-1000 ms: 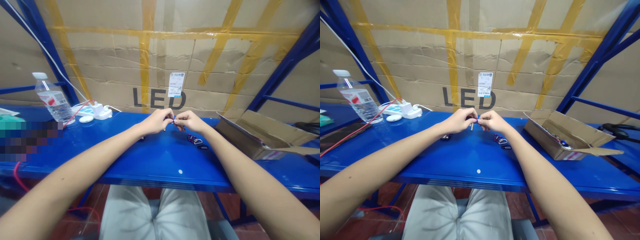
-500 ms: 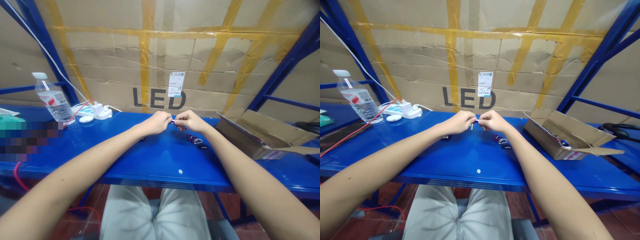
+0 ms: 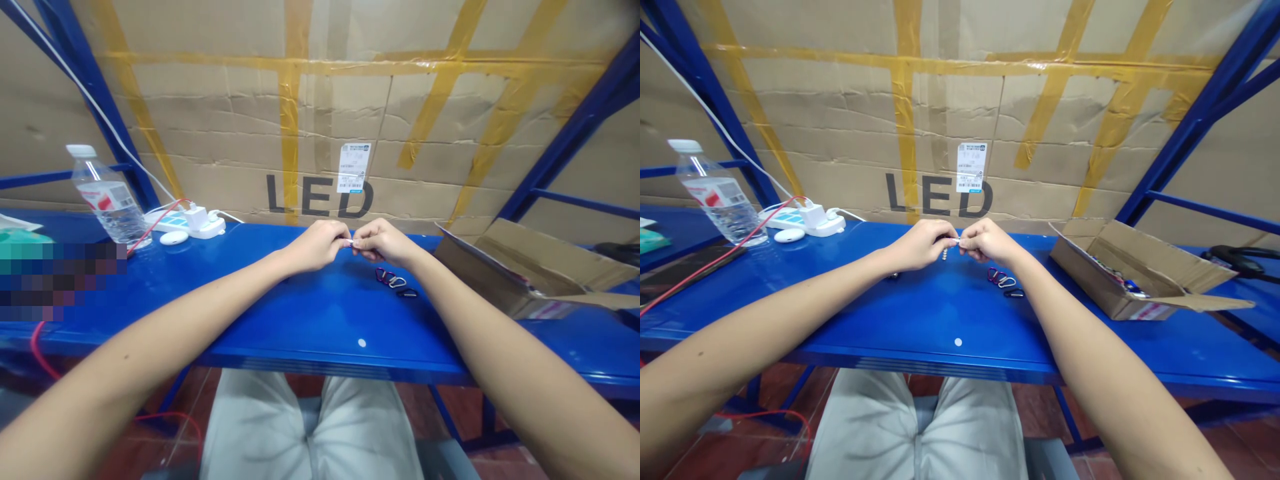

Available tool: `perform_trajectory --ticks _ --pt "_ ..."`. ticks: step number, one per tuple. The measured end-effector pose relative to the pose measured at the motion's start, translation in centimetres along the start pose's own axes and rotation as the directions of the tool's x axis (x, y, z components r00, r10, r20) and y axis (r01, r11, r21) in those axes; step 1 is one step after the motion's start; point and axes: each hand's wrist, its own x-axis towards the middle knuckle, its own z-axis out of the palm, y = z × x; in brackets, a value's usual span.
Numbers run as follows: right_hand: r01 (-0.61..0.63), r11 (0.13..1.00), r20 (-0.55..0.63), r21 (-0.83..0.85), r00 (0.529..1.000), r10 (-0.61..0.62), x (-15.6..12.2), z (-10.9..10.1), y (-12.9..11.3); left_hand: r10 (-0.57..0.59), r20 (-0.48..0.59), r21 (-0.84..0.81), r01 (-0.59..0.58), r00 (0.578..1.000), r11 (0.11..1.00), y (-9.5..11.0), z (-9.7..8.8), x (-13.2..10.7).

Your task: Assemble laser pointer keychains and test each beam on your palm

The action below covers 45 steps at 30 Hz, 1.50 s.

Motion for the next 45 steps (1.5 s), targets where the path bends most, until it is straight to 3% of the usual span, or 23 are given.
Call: perform_trajectory --ticks 5,9,15,21,31,35,41,45 --pt "-0.129 0.952 0.100 0.276 0.989 0.105 0.4 -0.2 0.4 0.068 -0.063 0.036 -0.066 0.996 0.997 0.1 0.2 -0.2" --pt "-0.173 0.920 0.177 0.353 0.977 0.116 0.4 -0.4 0.3 0.073 -0.116 0.047 -0.068 0.991 0.997 0.2 0.5 -0.4" --pt "-0.077 0.982 0.086 0.171 0.994 0.063 0.0 -0.4 -0.4 0.062 -0.065 0.009 -0.062 0.996 0.998 0.6 0.4 -0.4" --pt "-0.018 1.000 0.036 0.004 0.999 0.018 -0.1 -0.6 -0.5 -0.043 0.056 -0.081 0.047 0.998 0.996 0.7 0.0 -0.3" --pt "-0.045 0.994 0.107 0.096 0.994 0.035 0.1 -1.0 0.2 -0.019 -0.054 -0.202 0.008 0.998 0.979 0.7 0.3 -0.4" --pt "-0.085 0.987 0.113 0.135 0.991 0.070 0.1 -1.1 0.1 0.005 -0.029 -0.140 -0.009 1.000 0.990 1.0 0.2 -0.5" --pt "-0.019 0.999 0.069 0.031 0.997 0.017 0.1 -0.9 -0.1 -0.104 0.113 0.081 0.095 0.988 0.992 1.3 0.1 -0.1" --pt "0.003 1.000 0.083 0.026 0.997 -0.005 0.1 -0.8 -0.1 -0.098 0.085 0.050 0.094 0.992 0.994 1.4 0.0 0.0"
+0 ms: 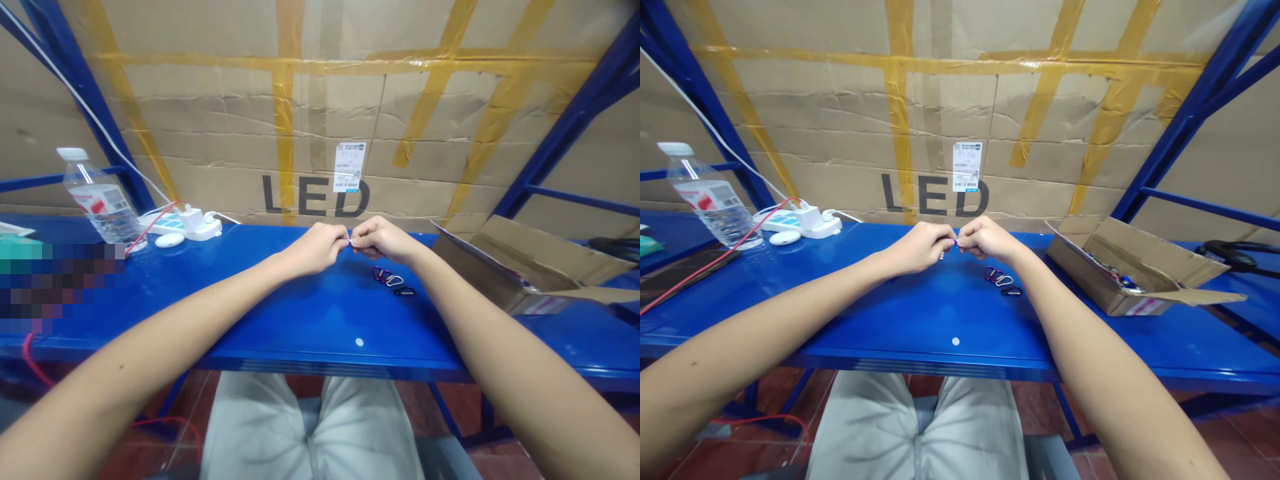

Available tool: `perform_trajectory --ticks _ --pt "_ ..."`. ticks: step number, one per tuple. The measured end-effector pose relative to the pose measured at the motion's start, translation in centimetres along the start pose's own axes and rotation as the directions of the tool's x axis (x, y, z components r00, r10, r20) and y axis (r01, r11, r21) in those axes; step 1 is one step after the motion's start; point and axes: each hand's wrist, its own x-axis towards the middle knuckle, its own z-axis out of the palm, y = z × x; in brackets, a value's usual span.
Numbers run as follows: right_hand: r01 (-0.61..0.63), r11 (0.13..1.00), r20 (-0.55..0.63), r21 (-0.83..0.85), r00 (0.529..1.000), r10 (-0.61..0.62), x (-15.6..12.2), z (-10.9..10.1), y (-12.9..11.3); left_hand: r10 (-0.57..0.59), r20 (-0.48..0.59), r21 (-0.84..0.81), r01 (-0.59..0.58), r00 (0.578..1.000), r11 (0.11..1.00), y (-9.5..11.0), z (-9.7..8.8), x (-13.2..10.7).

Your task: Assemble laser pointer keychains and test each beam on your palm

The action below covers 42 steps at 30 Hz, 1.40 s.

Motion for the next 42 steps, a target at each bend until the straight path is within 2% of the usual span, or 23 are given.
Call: perform_trajectory --ticks 6,15,19,21,23,24,26,28,30,31,34,42 --pt "-0.048 0.998 0.018 0.029 0.999 0.048 -0.2 -0.1 0.0 0.051 -0.041 0.002 -0.051 0.998 0.999 -0.2 0.5 -0.2" --pt "-0.113 0.975 0.054 0.190 0.993 0.104 0.2 -0.4 0.6 0.124 -0.073 0.072 -0.119 0.990 0.990 -0.7 0.8 -0.2" --pt "-0.122 0.978 0.054 0.170 0.992 0.114 0.0 -0.4 0.5 0.134 -0.066 0.080 -0.129 0.989 0.988 -0.7 0.7 -0.2" --pt "-0.107 0.991 0.040 0.075 0.994 0.104 -0.3 -0.6 0.0 0.117 -0.076 0.064 -0.112 0.990 0.992 -0.6 0.6 -0.1" --pt "-0.097 0.987 0.008 -0.126 0.995 0.098 -0.6 -1.2 -0.5 0.085 -0.102 0.039 -0.081 0.991 0.996 -0.7 0.6 0.0" --pt "-0.104 0.959 -0.016 -0.263 0.995 0.103 -0.7 -1.6 -0.7 0.064 -0.116 0.029 -0.061 0.991 0.998 -0.8 0.6 0.0" --pt "-0.171 0.822 -0.085 -0.544 0.985 0.149 -0.9 -2.5 -0.7 0.023 -0.143 0.019 -0.021 0.989 1.000 -1.0 0.6 0.1" --pt "-0.276 0.613 -0.149 -0.740 0.956 0.251 -0.8 -3.3 -0.4 -0.010 -0.156 0.018 0.013 0.988 1.000 -1.4 0.6 0.2" --pt "-0.346 0.460 -0.185 -0.818 0.914 0.360 -0.6 -3.6 0.3 -0.029 -0.151 0.023 0.033 0.988 0.999 -1.7 0.7 0.2" --pt "-0.363 0.423 -0.188 -0.830 0.897 0.400 -0.5 -3.6 0.6 -0.034 -0.145 0.027 0.038 0.989 0.999 -1.8 0.7 0.2" --pt "-0.364 0.414 -0.169 -0.834 0.883 0.437 -0.1 -3.0 1.3 -0.038 -0.130 0.043 0.044 0.991 0.998 -2.0 0.9 0.1" --pt "-0.187 0.505 -0.081 -0.842 0.971 0.225 0.8 0.0 1.8 -0.061 -0.100 0.029 0.064 0.993 0.997 -2.0 1.2 0.0"
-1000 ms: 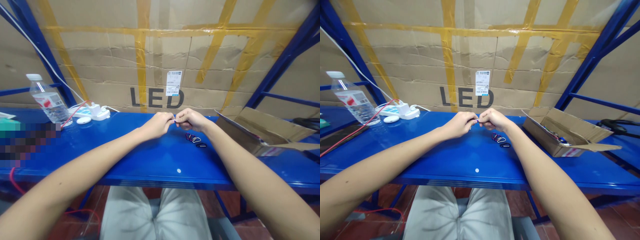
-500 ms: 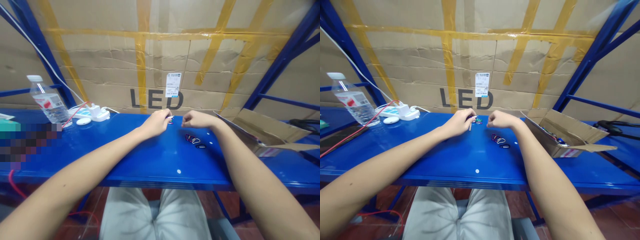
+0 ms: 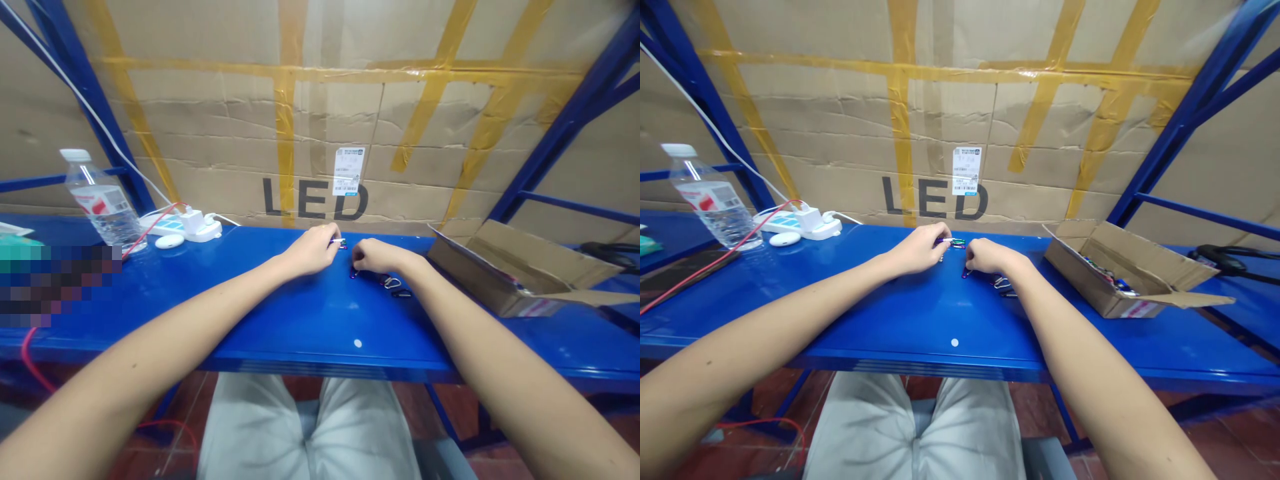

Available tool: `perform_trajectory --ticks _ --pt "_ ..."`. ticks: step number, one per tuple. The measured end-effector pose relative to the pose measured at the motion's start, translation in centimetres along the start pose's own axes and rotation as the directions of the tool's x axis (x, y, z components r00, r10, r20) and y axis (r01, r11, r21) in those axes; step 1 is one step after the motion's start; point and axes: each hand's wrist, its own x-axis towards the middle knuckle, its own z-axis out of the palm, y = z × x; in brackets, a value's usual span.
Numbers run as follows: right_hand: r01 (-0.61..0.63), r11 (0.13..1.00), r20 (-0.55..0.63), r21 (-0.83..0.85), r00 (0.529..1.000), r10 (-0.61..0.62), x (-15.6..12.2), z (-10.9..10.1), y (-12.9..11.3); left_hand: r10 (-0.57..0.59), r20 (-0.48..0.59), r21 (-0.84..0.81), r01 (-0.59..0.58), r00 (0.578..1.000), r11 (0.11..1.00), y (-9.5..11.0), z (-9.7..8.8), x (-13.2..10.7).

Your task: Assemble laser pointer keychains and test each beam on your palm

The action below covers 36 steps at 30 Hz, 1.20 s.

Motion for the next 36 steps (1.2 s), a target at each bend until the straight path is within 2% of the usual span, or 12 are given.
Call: perform_trajectory --ticks 4,9,11,13,18,20,24,29,36 --pt "0.040 0.997 -0.030 0.072 0.999 -0.038 0.4 0.4 0.1 -0.033 0.077 0.003 0.033 0.996 0.999 0.1 0.5 0.0" --pt "0.116 0.965 -0.017 0.235 0.993 -0.116 0.5 0.2 0.8 0.026 0.257 0.016 -0.031 0.966 0.999 0.8 2.0 -0.7" --pt "0.109 0.952 -0.010 0.286 0.994 -0.110 0.6 0.2 1.0 0.057 0.291 0.000 -0.060 0.955 0.998 1.1 2.6 -0.9" --pt "0.089 0.949 -0.002 0.303 0.996 -0.093 0.6 0.2 1.1 0.063 0.295 0.004 -0.068 0.953 0.998 1.4 3.0 -0.9" --pt "0.049 0.964 -0.010 0.263 0.999 -0.048 0.8 0.2 1.2 -0.012 0.346 0.082 -0.017 0.938 0.997 1.8 2.9 -0.6" --pt "0.019 0.969 -0.007 0.248 1.000 -0.018 0.7 0.1 1.0 0.021 0.368 0.107 -0.065 0.930 0.992 1.8 2.6 -0.6" --pt "-0.027 0.969 0.016 0.247 1.000 0.023 0.3 -0.3 0.3 0.165 0.396 0.073 -0.210 0.903 0.975 1.5 2.2 -0.6" --pt "-0.037 0.974 0.027 0.224 0.999 0.032 0.2 -0.4 0.1 0.217 0.382 -0.059 -0.210 0.898 0.976 0.7 1.8 -0.5" --pt "-0.090 0.982 0.027 0.167 0.996 0.087 0.1 -0.5 -0.1 0.219 0.412 0.039 -0.257 0.885 0.966 -0.1 1.8 -0.1"
